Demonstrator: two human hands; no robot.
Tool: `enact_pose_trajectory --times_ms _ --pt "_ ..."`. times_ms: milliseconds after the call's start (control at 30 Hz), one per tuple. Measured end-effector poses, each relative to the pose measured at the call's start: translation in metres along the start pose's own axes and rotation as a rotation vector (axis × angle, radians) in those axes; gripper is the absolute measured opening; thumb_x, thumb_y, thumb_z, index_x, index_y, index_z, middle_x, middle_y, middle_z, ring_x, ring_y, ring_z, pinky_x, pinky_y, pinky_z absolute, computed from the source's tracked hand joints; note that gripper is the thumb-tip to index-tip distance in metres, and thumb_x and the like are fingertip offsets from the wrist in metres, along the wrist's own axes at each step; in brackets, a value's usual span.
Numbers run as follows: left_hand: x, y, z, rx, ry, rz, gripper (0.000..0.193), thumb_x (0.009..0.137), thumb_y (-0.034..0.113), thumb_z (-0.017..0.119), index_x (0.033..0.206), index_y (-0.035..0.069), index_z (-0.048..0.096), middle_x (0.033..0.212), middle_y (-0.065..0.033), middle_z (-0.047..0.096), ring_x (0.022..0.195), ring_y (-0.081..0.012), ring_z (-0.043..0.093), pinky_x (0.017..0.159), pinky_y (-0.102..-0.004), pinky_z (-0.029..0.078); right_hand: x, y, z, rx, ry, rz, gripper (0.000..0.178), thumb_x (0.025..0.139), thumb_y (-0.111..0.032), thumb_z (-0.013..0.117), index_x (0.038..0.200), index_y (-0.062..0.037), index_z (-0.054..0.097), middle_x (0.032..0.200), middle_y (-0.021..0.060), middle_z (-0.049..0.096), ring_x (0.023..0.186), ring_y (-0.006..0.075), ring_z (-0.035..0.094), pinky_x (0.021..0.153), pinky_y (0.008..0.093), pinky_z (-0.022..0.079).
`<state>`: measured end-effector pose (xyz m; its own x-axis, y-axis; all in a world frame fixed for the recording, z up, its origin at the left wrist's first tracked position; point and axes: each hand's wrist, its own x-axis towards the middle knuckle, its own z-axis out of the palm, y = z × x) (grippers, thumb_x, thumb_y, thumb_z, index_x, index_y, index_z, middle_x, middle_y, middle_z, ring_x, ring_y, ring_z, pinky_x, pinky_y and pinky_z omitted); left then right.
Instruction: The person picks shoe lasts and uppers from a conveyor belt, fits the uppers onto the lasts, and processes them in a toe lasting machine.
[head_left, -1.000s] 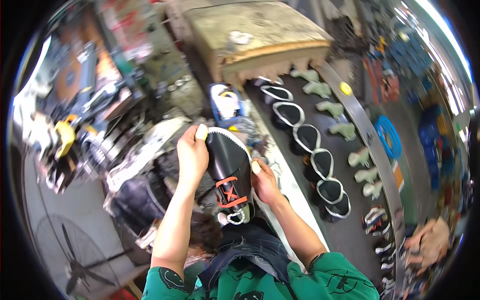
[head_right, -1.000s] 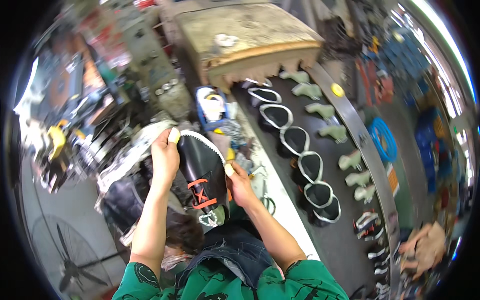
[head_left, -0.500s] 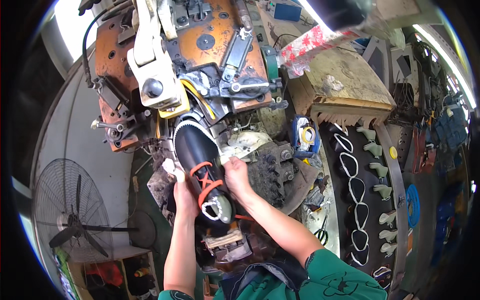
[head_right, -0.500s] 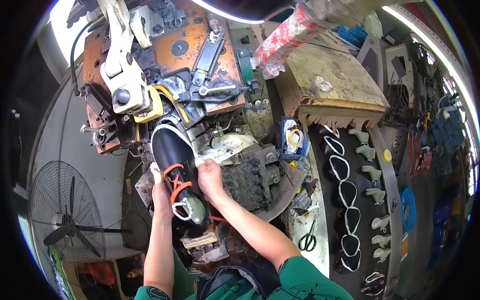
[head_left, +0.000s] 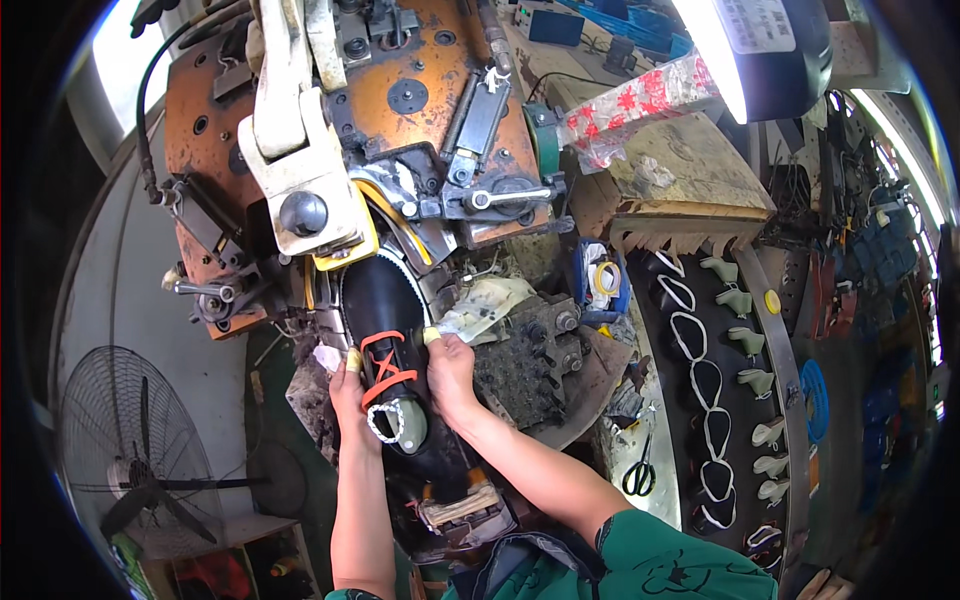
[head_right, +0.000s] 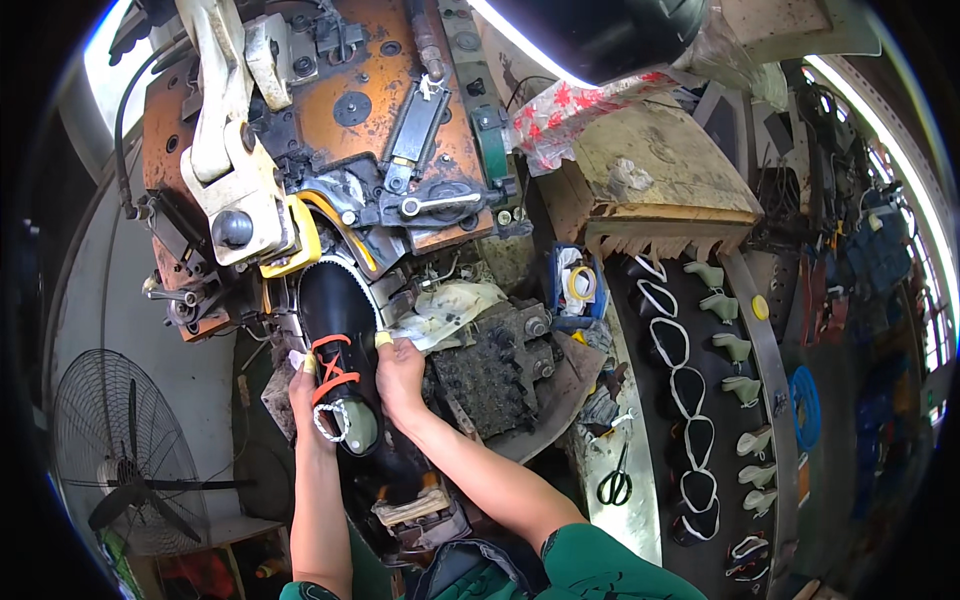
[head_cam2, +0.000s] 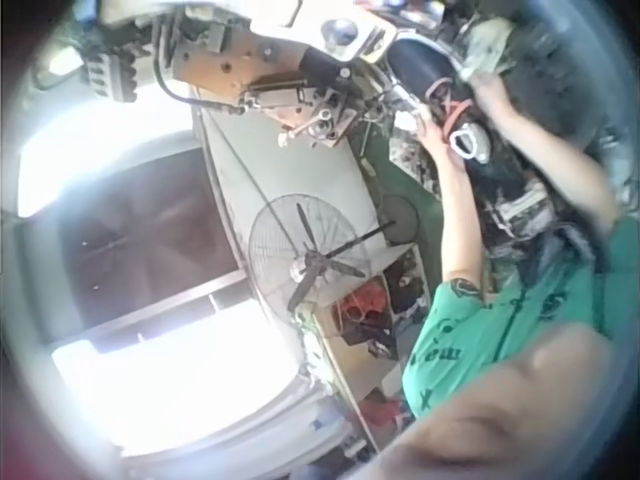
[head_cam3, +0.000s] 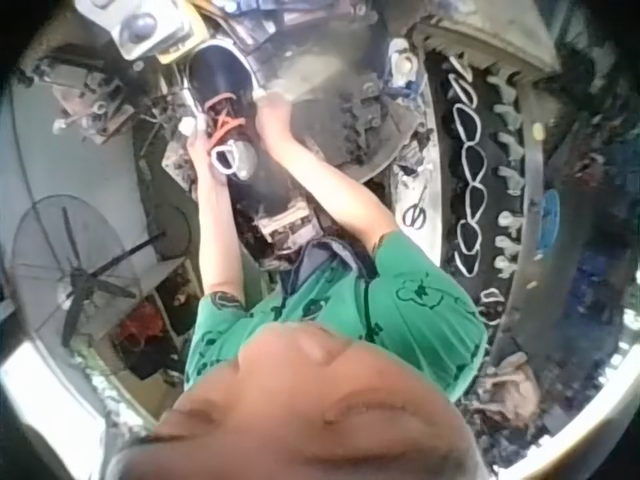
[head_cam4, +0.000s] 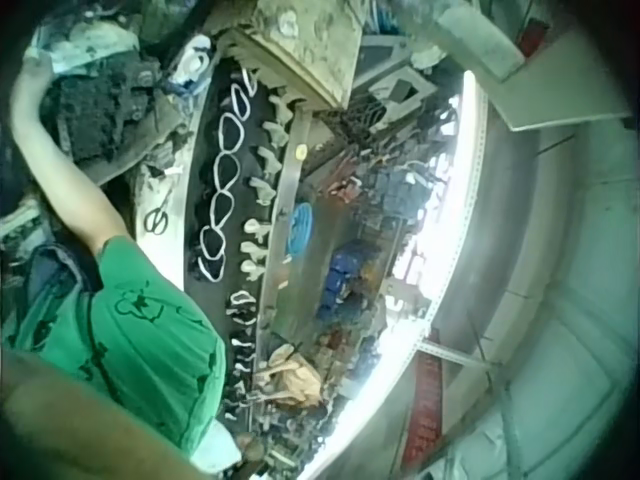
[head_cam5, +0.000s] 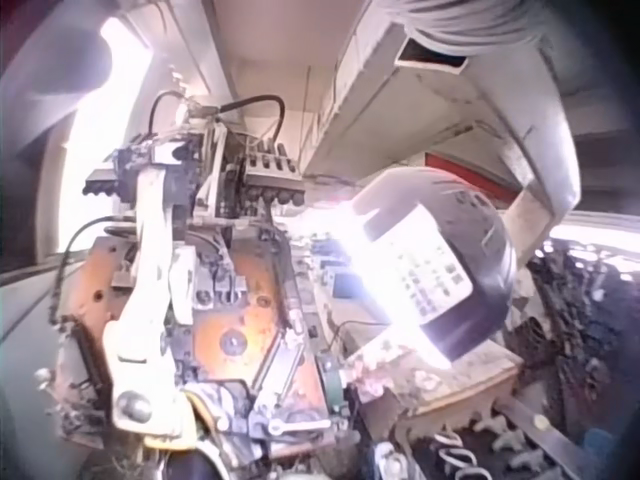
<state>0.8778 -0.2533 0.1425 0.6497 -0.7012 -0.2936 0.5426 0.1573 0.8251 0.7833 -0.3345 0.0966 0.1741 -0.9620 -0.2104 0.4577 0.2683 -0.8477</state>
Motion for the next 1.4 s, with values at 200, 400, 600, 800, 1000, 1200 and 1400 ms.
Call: enact_pose_trajectory --times_ms 200,400,600,800,1000,1200,1400 --pt "-0.006 -0.004 0.005 -0.022 0.048 -0.015 0.033 0.096 0.028 0.053 0.112 0.000 0.057 0.093 -0.0094 0.066 0.074 -0.0192 0.067 0.063 -0.0318 0.057 -0.005 -0.012 0.003 0.004 0.051 0.019 0.015 0.089 -0.012 0.059 0.083 0.0018 0.059 0.071 -0.0011 0.054 0.065 0.0053 0.044 0.059 0.0229 0.037" --pt "-0.010 -0.017 -0.001 -0.031 0.031 0.080 0.037 0.095 0.028 0.053 0.113 -0.004 0.056 0.094 -0.0123 0.066 0.073 -0.0203 0.068 0.063 -0.0314 0.058 -0.006 -0.019 0.004 -0.107 0.018 -0.040 0.013 0.092 -0.010 0.056 0.085 0.0009 0.060 0.076 -0.0001 0.059 0.066 0.0045 0.048 0.060 0.0211 0.040" --pt "-0.024 -0.033 -0.022 -0.148 -0.141 -0.151 0.035 0.097 0.029 0.045 0.114 0.002 0.059 0.101 -0.0087 0.067 0.091 -0.0214 0.065 0.081 -0.0371 0.053 -0.017 -0.031 -0.039 0.078 -0.056 0.200 0.016 0.097 -0.015 0.049 0.091 -0.0012 0.056 0.076 0.0048 0.058 0.058 0.0101 0.053 0.047 0.0239 0.046" --pt "-0.061 -0.169 -0.244 1.573 -0.413 0.200 0.024 0.082 0.029 0.061 0.091 0.008 0.068 0.082 -0.0205 0.066 0.081 -0.0403 0.064 0.071 -0.0478 0.052 -0.023 -0.031 -0.092 -0.115 -0.074 0.264 0.017 0.097 -0.013 0.046 0.091 0.0029 0.050 0.081 0.0145 0.061 0.057 0.0155 0.057 0.038 0.0276 0.048" --pt "-0.115 -0.122 -0.185 1.061 -0.583 0.186 0.023 0.071 0.010 0.065 0.092 0.002 0.065 0.094 -0.0188 0.067 0.089 -0.0395 0.064 0.076 -0.0426 0.052 -0.020 -0.060 -0.101 -0.131 -0.195 0.190 0.019 0.097 -0.014 0.048 0.087 0.0008 0.053 0.079 0.0132 0.062 0.057 0.0155 0.058 0.042 0.0272 0.048" --pt "-0.176 -0.009 -0.119 1.495 -0.274 -0.075 0.043 0.066 0.008 0.077 0.107 -0.001 0.064 0.089 -0.0176 0.070 0.081 -0.0249 0.070 0.073 -0.0337 0.054 -0.036 -0.083 -0.107 -0.049 -0.286 0.278 0.015 0.095 -0.012 0.050 0.087 0.0006 0.054 0.081 0.0133 0.063 0.062 0.0153 0.059 0.046 0.0268 0.048" --pt "-0.212 0.080 -0.021 1.035 0.052 0.142 0.025 0.071 0.006 0.076 0.089 -0.002 0.060 0.080 -0.0092 0.067 0.070 -0.0137 0.065 0.063 -0.0265 0.054 -0.098 -0.111 -0.129 -0.044 -0.487 0.116 0.016 0.096 -0.013 0.052 0.090 0.0016 0.053 0.083 0.0137 0.063 0.068 0.0166 0.062 0.052 0.0268 0.052"
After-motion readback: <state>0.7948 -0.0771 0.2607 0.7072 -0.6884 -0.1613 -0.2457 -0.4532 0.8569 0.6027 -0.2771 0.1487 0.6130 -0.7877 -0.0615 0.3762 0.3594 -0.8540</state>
